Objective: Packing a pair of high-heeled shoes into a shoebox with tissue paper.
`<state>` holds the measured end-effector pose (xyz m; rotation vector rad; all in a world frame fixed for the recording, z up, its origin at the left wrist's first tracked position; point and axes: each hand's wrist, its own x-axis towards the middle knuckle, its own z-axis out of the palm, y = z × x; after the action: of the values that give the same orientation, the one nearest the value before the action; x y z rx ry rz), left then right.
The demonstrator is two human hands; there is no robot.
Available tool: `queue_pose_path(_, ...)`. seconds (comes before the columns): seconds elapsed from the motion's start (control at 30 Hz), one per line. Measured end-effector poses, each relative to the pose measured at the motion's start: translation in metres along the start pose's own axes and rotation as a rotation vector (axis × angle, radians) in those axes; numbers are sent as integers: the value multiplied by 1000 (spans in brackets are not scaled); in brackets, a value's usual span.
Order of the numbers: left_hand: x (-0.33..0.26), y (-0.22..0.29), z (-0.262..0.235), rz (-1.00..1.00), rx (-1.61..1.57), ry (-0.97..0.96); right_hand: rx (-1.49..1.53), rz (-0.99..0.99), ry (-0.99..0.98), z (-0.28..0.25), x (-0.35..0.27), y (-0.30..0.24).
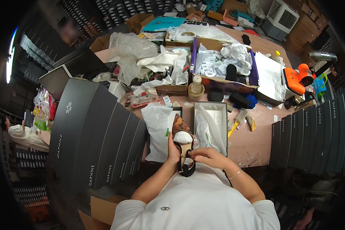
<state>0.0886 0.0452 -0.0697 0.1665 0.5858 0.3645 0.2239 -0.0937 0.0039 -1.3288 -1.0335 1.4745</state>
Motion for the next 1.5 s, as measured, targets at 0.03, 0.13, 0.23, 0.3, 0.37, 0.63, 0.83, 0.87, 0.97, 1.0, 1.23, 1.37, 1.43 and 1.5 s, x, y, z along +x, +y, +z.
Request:
queue_pose_path(0.03,-9,1,17,65,19,-11,-184,-67,140,1,6,-8)
queue_pose_path(0.13,-32,-12,38,94,75,57,-700,-240,424,9,24,-32)
queue_pose_path(0.23,-46,-31,54,109,214,154,-964,-345,472,7,46,-16)
queue_pose_path(0.3,-44,-40,38,153,219,142,-719,-354,481,-2,41,6)
queue_pose_path(0.37,-46,-42,38,143,166,221,-431,-176,502,-16,17,6)
queue_pose_path(0.63,-33,-61,30,67,54,197,-1044,-527,340,-27,6,7)
queue_pose_path(0.83,-45,-64,49,119,189,238,-1165,-513,350,-9,35,36)
queue_pose_path(0.87,-41,-62,44,122,215,250,-1122,-499,399,-8,29,32)
queue_pose_path(0.97,-27,-37,20,32,178,291,-1061,-478,580,-18,-4,8)
queue_pose_path(1.0,-26,-28,20,-27,120,321,-1097,-393,689,-33,-13,9)
queue_pose_path(1.23,-11,-25,27,-31,247,212,-344,-30,223,0,18,-6)
queue_pose_path(1.37,-5,-36,32,170,382,259,-564,-211,344,6,84,19)
queue_pose_path(1.43,-9,-26,34,133,372,251,-499,-188,342,9,112,35)
queue_pose_path(1.5,-10,-23,35,45,318,296,-328,-161,299,12,123,46)
